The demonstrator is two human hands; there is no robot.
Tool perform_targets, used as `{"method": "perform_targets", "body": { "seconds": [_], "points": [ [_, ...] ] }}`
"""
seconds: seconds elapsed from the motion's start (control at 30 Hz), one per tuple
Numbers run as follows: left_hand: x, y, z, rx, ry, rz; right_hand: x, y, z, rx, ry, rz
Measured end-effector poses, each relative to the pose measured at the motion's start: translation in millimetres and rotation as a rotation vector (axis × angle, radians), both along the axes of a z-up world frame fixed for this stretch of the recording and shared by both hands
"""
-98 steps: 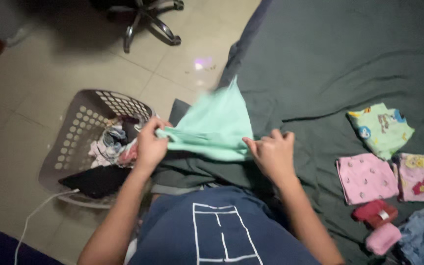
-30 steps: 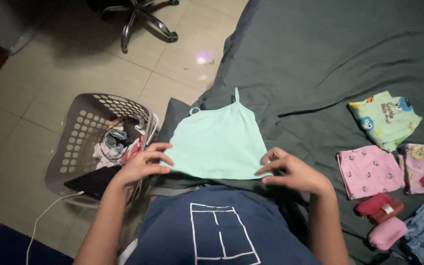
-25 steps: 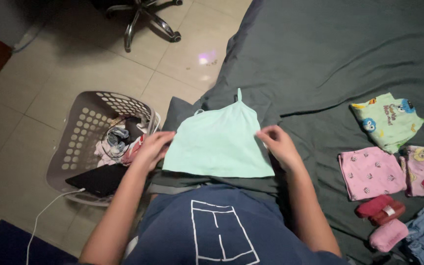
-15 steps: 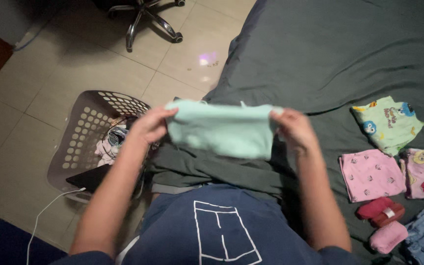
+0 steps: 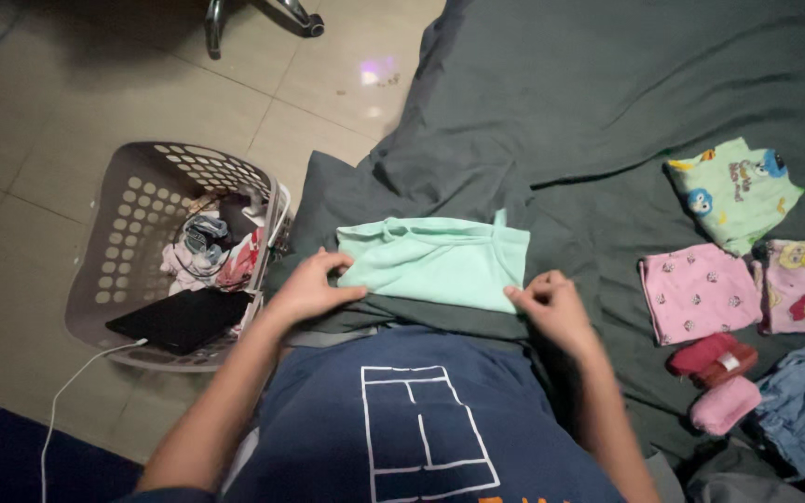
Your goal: The person folds multiple garments one by one on a bed, including a black t-shirt, a light green top, a red patterned shirt, a peach butterfly-patterned shirt, a light blue dinosaur-patterned shirt, and white and pink underwear. Each item is smoothed, folded into a compact rectangle, and placed in a growing stack.
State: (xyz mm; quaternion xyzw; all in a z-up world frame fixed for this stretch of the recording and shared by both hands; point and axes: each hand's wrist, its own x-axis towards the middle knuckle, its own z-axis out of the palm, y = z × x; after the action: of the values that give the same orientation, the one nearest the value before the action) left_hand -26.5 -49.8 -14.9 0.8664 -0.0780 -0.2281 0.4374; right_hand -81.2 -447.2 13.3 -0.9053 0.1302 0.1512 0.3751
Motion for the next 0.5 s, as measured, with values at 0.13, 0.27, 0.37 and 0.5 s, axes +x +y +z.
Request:
{"method": "perform_targets", "body": {
  "seconds": [0.13, 0.27, 0.37, 0.5],
  "points": [
    [-13, -9, -25, 0.028, -0.184, 0.111, -20, 6, -31, -0.031, -0.205, -0.059],
    [-12, -12, -24, -0.176, -0.219, 0.287, -14, 8, -32, 0.067, -0.459, -0.134],
    [-25, -9, -21, -0.086, -0.379, 0.172, -16, 12, -27, -0.096, -0.533, 0.032],
    [-21, -15, -21, 0.054, -0.531, -0.004, -2, 13, -16, -0.15, -0.343, 0.068]
  ]
}}
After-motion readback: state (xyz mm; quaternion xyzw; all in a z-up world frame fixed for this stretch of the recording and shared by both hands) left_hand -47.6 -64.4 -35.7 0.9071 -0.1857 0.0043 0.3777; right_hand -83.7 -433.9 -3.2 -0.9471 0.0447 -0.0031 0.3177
